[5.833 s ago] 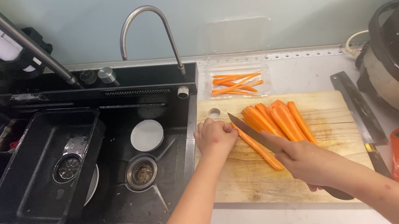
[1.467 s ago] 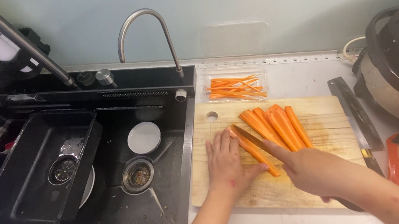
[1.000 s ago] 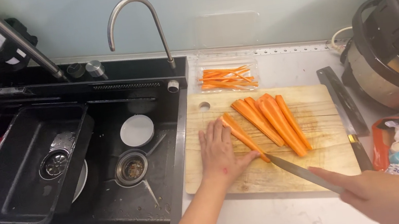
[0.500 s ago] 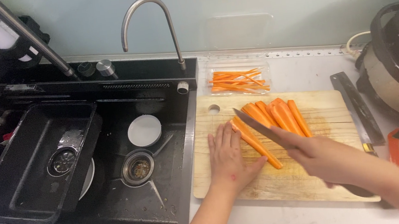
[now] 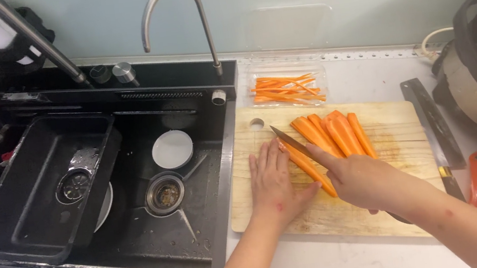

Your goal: Slice carrots into thin strips on a cutting board using a knife.

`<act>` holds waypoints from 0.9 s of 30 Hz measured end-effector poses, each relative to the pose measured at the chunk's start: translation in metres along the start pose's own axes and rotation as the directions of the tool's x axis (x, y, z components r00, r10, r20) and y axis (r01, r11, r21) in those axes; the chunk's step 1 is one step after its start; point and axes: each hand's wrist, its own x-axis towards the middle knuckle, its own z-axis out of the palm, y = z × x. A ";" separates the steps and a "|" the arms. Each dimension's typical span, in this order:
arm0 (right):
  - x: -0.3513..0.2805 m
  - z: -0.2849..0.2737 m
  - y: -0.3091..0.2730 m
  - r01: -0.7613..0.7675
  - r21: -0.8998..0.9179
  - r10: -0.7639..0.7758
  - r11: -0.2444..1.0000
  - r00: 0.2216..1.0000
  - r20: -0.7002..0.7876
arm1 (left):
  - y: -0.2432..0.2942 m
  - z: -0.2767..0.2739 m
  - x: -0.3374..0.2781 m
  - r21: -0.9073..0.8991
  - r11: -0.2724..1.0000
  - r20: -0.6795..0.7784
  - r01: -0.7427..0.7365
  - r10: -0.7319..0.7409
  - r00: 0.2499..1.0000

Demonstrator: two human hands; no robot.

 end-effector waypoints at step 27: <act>-0.094 -0.034 0.062 -0.348 0.044 0.309 0.937 0.878 0.364 | 0.001 0.000 0.000 0.035 0.999 0.005 -0.005 0.005 1.000</act>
